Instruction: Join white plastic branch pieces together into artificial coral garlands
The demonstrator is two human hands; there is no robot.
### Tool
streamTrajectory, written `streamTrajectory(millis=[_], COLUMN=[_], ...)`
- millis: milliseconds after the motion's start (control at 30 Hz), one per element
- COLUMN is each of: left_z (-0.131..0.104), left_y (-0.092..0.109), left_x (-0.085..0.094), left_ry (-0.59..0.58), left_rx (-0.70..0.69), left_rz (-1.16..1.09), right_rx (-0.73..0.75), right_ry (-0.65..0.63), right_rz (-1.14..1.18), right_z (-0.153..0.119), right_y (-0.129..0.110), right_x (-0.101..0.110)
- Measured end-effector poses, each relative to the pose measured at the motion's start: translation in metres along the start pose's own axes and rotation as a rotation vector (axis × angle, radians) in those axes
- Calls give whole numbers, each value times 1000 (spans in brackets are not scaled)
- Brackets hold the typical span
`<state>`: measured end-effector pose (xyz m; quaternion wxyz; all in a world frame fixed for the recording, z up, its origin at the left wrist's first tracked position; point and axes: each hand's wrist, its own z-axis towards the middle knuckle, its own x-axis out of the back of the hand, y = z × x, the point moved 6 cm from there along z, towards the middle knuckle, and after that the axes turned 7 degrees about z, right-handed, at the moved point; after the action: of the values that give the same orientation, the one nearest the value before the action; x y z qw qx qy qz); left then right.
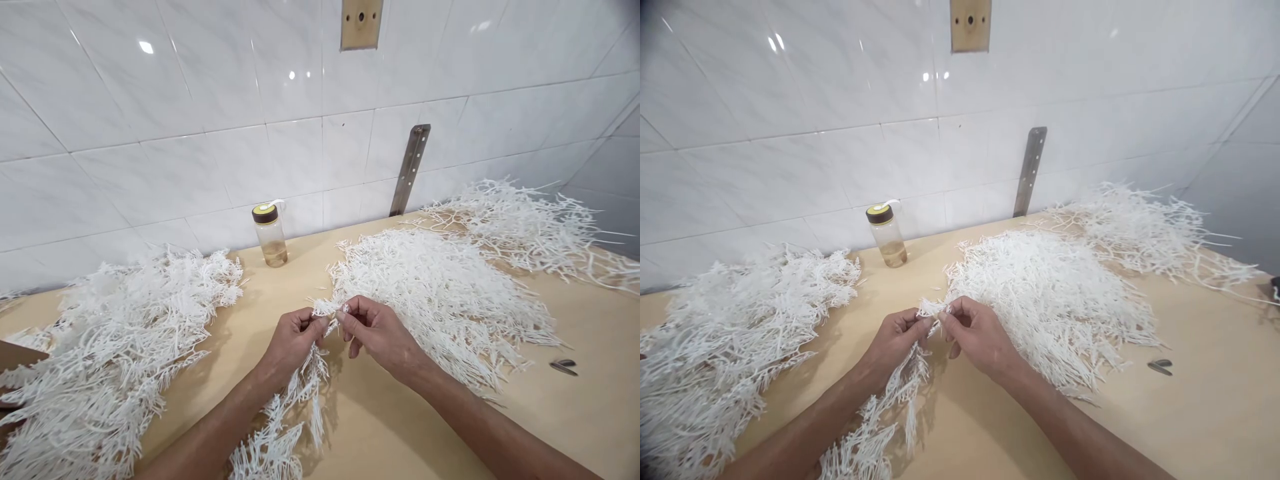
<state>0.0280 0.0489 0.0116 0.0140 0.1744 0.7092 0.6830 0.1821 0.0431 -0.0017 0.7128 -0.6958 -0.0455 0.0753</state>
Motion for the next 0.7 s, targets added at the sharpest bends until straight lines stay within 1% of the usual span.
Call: streamTrajectory(millis=[33, 100, 167, 267, 333, 433, 533, 600, 700], left_z=[0, 0, 0, 1, 1, 1, 0, -1, -1], left_y=[0, -4, -10, -16, -18, -18, -18, -18, -20], left_x=[0, -1, -2, -1, 0, -1, -1, -1, 1], left_ry=[0, -31, -69, -86, -96, -112, -128, -134, -120], left_rx=[19, 107, 208, 284, 303, 321, 341, 362, 399], left_rz=[-28, -94, -171, -260, -287, -279, -252, -240, -268], right_rx=[-7, -15, 16, 139, 257, 446, 567, 601, 592], right_ry=[-9, -12, 23, 123, 149, 78, -9, -38, -24], right_rz=[-3, -9, -18, -83, -159, -295, -431, -484, -506], right_z=[0, 0, 0, -1, -4, -11, -14, -14, -11], right_y=[1, 1, -2, -14, -25, -39, -42, -39, -35], right_x=[0, 0, 4, 13, 14, 5, -4, -6, -4])
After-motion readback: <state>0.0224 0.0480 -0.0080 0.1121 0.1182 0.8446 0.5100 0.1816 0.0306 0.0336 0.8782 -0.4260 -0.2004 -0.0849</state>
